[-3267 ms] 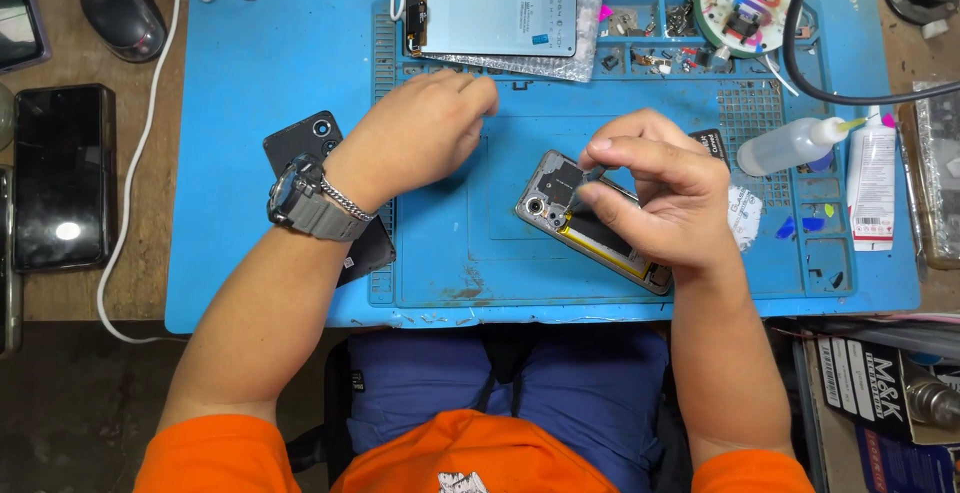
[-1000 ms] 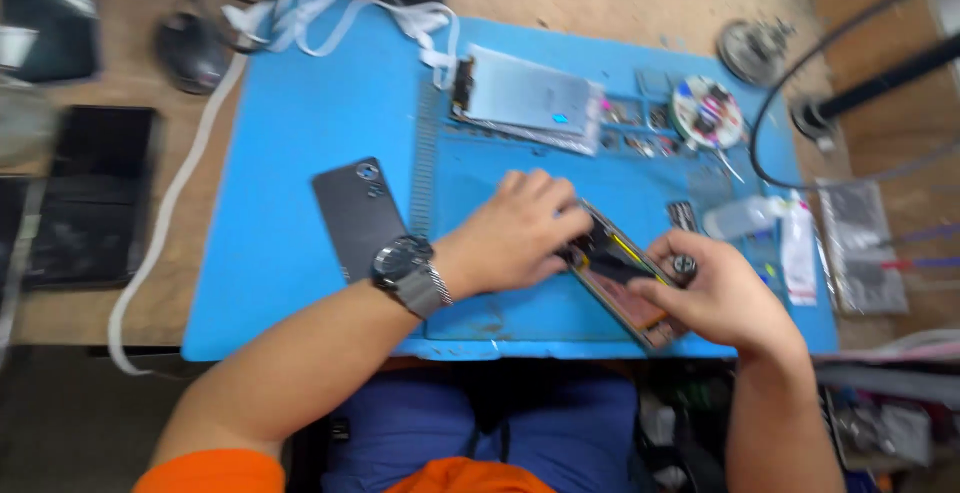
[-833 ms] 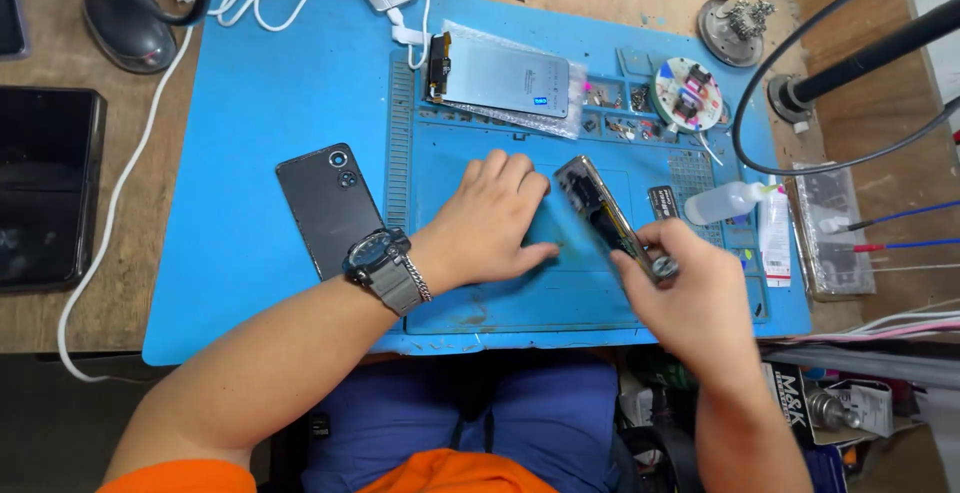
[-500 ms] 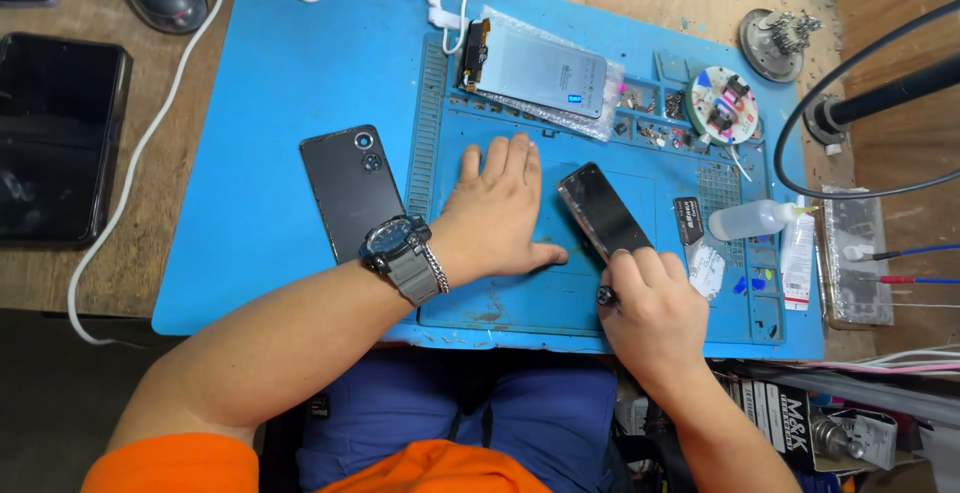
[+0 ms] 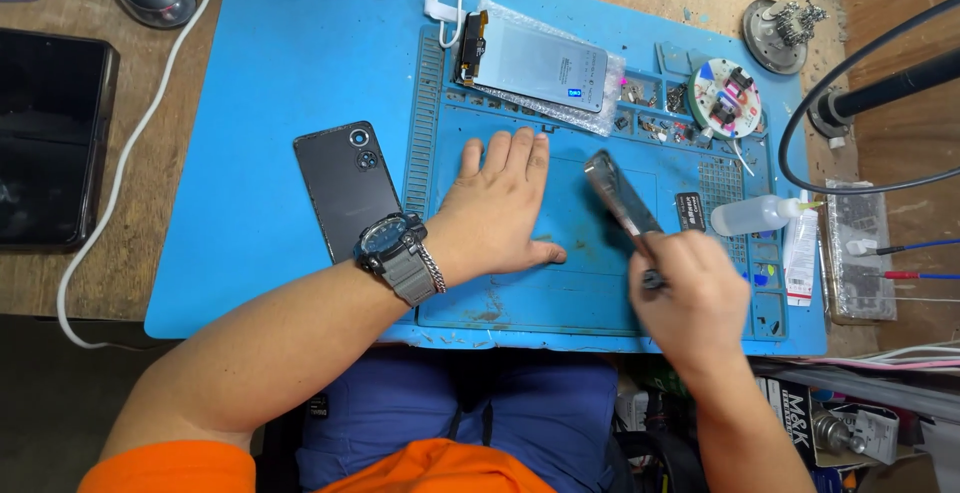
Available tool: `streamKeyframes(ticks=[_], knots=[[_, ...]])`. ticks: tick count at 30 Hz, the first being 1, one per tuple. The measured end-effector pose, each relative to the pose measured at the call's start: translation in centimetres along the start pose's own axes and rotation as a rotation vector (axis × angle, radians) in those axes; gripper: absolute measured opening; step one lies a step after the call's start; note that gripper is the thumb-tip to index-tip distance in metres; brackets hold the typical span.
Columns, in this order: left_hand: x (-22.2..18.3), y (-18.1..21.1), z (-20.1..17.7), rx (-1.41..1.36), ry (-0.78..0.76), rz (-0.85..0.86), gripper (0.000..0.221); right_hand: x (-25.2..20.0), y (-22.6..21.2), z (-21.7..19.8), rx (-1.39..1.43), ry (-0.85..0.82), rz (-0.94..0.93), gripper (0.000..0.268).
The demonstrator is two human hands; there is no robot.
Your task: A person is disassembling a mobile phone using a screwdriver and prying tools to remove the back cover and internal components.
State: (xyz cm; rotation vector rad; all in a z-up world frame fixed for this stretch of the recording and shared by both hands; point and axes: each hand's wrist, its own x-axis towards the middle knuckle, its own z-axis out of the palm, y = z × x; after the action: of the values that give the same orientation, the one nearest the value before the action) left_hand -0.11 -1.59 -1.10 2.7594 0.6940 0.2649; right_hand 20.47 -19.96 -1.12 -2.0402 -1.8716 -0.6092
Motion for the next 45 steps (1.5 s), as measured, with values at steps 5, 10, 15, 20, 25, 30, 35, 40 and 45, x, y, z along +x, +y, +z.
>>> streamKeyframes(ticks=[5,10,15,20,25,30,35,40,45], knots=[[0.4,-0.3,1.5,0.046,0.117,0.02,0.119,1.8,-0.5,-3.3,0.37,-0.008,0.407,0.013],[0.6,0.0,0.8,-0.121,0.337,0.109,0.082,0.3,1.5,-1.8,0.759,-0.033,0.891,0.024],[0.2,0.6,-0.3,-0.622,0.29,0.183,0.057,-1.6,2.2,0.8,1.11,0.091,0.88,0.025],[0.5,0.5,0.4,-0.687,0.423,0.169,0.044,-2.6,1.5,1.6,1.119,0.117,0.84,0.026],[0.6,0.6,0.2,-0.698,0.534,0.16,0.041,-1.8,-0.7,0.8,1.104,0.128,0.828,0.027],[0.5,0.6,-0.3,-0.689,0.549,0.129,0.043,-0.9,-2.7,0.5,1.102,0.137,0.818,0.026],[0.6,0.6,-0.3,-0.673,0.6,0.141,0.042,0.1,-4.4,-0.1,1.056,0.199,0.677,0.025],[0.5,0.9,-0.5,-0.698,0.618,0.126,0.044,0.9,-6.1,-0.7,0.992,0.232,0.604,0.023],[0.5,0.9,-0.2,-0.881,0.563,0.041,0.046,1.3,-7.3,-0.6,0.923,0.287,0.5,0.022]])
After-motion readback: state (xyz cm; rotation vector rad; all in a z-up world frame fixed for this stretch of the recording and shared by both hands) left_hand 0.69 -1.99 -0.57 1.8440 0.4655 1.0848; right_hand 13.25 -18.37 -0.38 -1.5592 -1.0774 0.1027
